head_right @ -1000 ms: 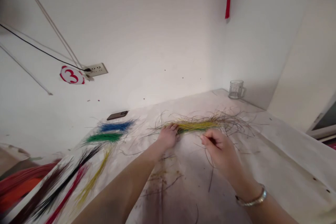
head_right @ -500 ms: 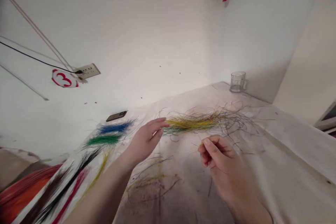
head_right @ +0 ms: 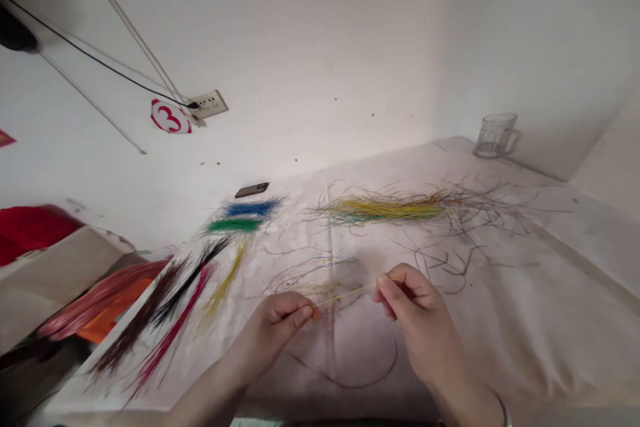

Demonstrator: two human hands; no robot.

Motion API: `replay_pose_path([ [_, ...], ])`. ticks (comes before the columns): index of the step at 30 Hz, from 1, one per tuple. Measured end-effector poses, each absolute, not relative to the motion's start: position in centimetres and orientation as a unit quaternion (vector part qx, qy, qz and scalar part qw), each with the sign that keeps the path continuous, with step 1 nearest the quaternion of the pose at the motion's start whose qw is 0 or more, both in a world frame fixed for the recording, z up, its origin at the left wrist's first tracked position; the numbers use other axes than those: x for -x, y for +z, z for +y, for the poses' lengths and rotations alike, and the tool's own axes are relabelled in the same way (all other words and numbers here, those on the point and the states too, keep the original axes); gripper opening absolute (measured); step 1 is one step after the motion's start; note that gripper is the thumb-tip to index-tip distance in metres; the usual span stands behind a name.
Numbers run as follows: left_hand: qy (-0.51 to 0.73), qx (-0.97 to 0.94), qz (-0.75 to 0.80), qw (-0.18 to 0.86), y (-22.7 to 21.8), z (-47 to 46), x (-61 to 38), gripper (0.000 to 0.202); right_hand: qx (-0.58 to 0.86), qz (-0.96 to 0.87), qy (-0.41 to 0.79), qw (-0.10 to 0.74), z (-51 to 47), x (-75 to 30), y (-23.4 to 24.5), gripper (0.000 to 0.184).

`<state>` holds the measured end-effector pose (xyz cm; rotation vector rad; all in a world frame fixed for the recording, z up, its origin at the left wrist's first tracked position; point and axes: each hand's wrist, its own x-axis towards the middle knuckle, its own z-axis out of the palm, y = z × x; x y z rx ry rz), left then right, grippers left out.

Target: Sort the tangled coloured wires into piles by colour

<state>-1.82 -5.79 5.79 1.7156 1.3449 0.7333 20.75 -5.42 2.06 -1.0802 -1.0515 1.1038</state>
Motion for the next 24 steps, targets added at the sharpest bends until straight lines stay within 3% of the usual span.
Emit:
replay_pose_path([
  [7,0.238,-0.679,0.658,0.223,2.2,-6.1,7.5,0.027,0.521,-0.625,0.361,0.455,-2.4,-18.0,-1.9,0.025],
  [12,0.176,-0.742,0.645,0.057,-0.2,-4.6,8.7,0.031,0.553,-0.701,0.269,0.361,-0.4,-16.9,-3.4,0.02],
  [21,0.227,-0.781,0.582,-0.021,-2.1,-4.2,8.8,0.021,0.562,-0.721,0.223,0.338,-0.5,-17.2,-4.2,0.015],
  [24,0.273,-0.762,0.586,-0.038,-2.4,-4.5,9.1,0.035,0.564,-0.708,0.222,0.362,-0.3,-17.2,-4.6,0.027],
])
